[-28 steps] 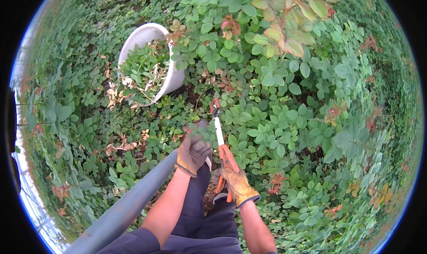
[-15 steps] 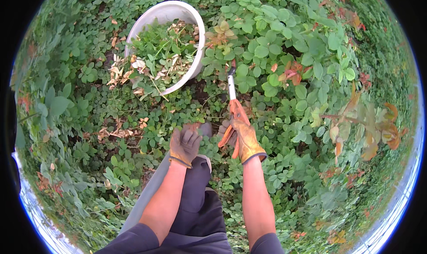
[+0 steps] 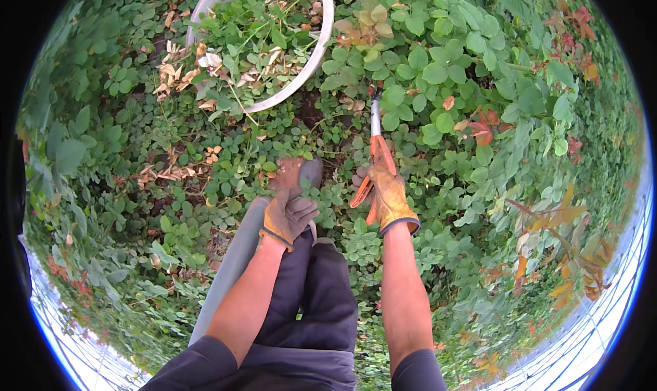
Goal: The person uses pruning shears to cut leaves and small branches from low-lying plants and places them into a white bucket. The person repeatedly reaches, cuts, and deposits foliage while moving around the garden area.
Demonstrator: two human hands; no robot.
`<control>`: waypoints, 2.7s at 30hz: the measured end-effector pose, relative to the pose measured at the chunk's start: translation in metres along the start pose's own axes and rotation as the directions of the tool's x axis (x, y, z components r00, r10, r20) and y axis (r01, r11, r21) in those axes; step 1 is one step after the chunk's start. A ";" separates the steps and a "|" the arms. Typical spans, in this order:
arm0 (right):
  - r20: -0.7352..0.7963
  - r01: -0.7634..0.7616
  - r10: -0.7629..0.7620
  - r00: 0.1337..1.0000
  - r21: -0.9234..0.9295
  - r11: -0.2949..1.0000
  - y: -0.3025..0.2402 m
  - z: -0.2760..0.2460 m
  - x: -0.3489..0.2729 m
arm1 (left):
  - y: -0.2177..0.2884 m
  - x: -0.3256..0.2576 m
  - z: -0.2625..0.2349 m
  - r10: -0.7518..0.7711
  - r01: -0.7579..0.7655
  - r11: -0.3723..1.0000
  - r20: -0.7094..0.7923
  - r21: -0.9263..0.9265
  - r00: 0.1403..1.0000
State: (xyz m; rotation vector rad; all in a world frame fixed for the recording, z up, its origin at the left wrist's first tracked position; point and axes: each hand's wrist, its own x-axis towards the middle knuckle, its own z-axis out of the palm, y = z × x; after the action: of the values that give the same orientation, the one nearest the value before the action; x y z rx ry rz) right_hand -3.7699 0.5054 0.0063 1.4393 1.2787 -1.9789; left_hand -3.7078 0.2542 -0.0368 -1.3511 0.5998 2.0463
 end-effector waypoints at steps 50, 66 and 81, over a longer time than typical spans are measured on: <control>0.330 0.346 -0.221 0.918 -0.390 0.853 -0.038 0.062 -0.003 | -0.004 -0.012 0.013 0.205 -0.140 0.856 -0.078 0.498 0.976; 0.368 0.093 -0.166 0.915 0.207 0.974 -0.003 0.032 0.078 | -0.005 -0.013 0.011 0.288 -0.233 0.711 0.028 0.663 0.957; 0.275 0.236 -0.174 0.946 -0.211 0.949 0.003 0.081 0.000 | -0.012 0.012 -0.018 0.171 -0.080 0.824 -0.112 0.561 0.979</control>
State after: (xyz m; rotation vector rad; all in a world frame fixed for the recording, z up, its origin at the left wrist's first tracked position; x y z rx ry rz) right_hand -3.8124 0.4361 0.0097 0.9367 1.5399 -1.9759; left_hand -3.6911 0.2540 -0.0547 -1.1385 1.2754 1.6677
